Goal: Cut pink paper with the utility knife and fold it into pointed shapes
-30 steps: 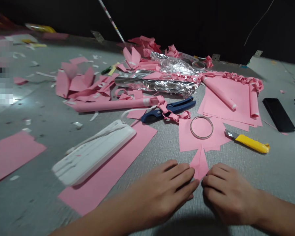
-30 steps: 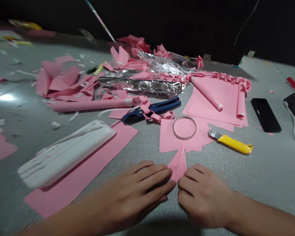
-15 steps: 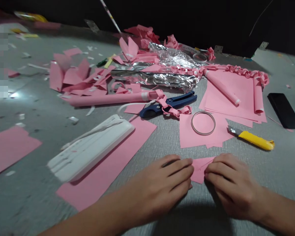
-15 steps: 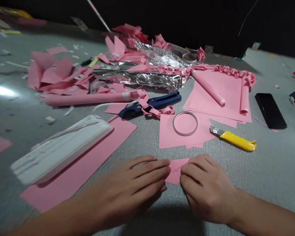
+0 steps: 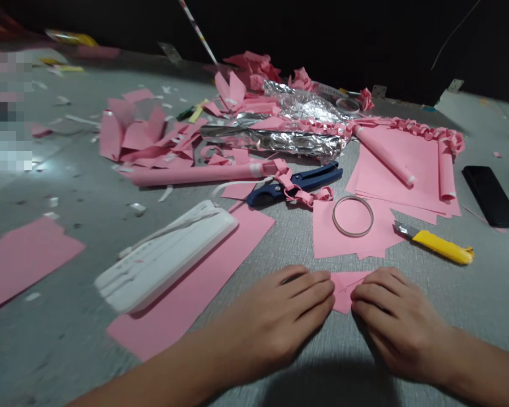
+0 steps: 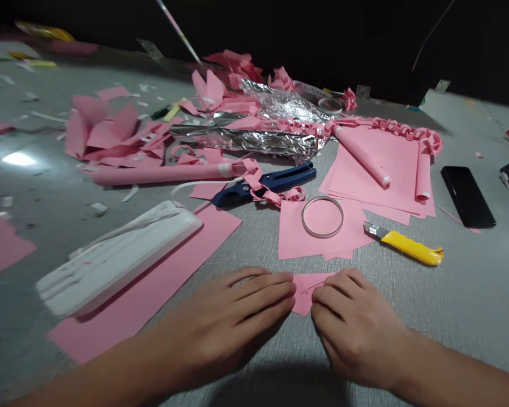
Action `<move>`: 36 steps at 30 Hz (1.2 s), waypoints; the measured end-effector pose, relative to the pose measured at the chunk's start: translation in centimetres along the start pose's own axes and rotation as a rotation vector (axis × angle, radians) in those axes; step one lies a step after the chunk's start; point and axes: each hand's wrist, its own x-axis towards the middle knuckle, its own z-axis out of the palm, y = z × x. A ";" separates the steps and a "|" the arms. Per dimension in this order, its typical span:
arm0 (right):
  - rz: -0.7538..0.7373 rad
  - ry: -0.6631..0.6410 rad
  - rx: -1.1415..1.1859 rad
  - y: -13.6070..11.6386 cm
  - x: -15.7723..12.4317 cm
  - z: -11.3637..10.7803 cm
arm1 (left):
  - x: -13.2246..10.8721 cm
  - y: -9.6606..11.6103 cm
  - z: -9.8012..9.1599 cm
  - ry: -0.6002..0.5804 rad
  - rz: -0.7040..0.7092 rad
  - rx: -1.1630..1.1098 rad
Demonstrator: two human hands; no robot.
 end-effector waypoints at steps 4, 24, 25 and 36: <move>0.008 0.010 0.016 -0.1 -0.2 -0.1 | 0.2 0.2 0.1 0.018 -0.034 -0.042; 0.093 0.073 0.047 0.1 -0.2 -0.2 | -0.1 0.3 0.5 0.045 -0.118 -0.048; 0.105 0.072 0.059 0.1 -0.2 -0.1 | -0.1 0.3 0.5 0.049 -0.119 -0.038; 0.181 0.072 0.126 0.9 -0.4 0.4 | 0.3 1.0 0.2 0.064 -0.135 0.066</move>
